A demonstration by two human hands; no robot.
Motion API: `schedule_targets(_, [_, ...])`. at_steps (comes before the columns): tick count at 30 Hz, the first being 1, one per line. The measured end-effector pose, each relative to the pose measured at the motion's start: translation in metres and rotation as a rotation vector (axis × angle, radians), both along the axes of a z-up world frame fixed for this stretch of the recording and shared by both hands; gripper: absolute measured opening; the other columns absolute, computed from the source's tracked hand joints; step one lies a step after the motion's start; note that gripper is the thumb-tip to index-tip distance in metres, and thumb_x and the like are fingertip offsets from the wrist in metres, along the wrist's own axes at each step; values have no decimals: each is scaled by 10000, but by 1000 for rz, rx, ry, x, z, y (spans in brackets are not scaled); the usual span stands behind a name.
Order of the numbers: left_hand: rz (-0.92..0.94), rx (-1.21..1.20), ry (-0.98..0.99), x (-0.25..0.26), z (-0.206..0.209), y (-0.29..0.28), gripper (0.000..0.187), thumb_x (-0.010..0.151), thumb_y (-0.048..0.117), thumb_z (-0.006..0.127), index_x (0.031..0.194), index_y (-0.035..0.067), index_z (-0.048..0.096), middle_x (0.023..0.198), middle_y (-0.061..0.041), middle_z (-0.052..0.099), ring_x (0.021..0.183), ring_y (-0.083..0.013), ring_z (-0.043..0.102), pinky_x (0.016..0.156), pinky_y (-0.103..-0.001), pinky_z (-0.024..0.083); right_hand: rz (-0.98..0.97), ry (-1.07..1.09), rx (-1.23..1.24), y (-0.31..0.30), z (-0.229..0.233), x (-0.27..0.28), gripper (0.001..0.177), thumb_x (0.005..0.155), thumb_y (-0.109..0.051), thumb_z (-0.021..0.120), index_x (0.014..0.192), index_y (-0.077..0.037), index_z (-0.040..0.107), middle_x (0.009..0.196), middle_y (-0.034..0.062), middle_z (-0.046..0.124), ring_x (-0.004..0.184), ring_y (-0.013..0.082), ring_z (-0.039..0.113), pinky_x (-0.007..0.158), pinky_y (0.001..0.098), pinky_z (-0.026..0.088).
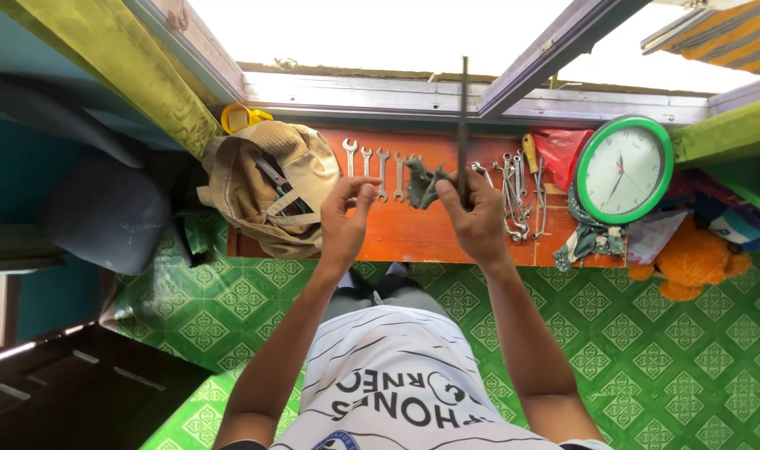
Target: Assembling or inspecting a mechanical component using hand tools at a workbench.
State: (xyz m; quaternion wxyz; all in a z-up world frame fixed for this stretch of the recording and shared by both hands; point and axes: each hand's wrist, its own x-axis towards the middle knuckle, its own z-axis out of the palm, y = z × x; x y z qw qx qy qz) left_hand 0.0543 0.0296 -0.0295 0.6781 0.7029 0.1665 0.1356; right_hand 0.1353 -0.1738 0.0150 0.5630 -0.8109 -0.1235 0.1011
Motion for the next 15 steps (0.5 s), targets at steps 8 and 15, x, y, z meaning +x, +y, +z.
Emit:
schedule_targets(8, [-301, 143, -237, 15, 52, -28, 630, 888, 183, 808, 1437, 61, 525, 1252, -119, 628, 1201, -229, 605, 1014, -389, 488, 360, 244, 255, -17, -15, 17, 205, 1008, -180, 659, 1098, 1, 692, 818, -44, 585, 702, 17, 487, 609, 208, 391])
schedule_targets(15, [-348, -180, 110, 14, 40, -31, 377, 907, 186, 784, 1228, 48, 641, 939, -90, 694, 886, -156, 722, 777, -298, 591, 184, 214, 212, -23, -3, 39, 157, 994, -188, 637, 1005, -33, 663, 677, -76, 518, 562, 0, 397, 488, 210, 283])
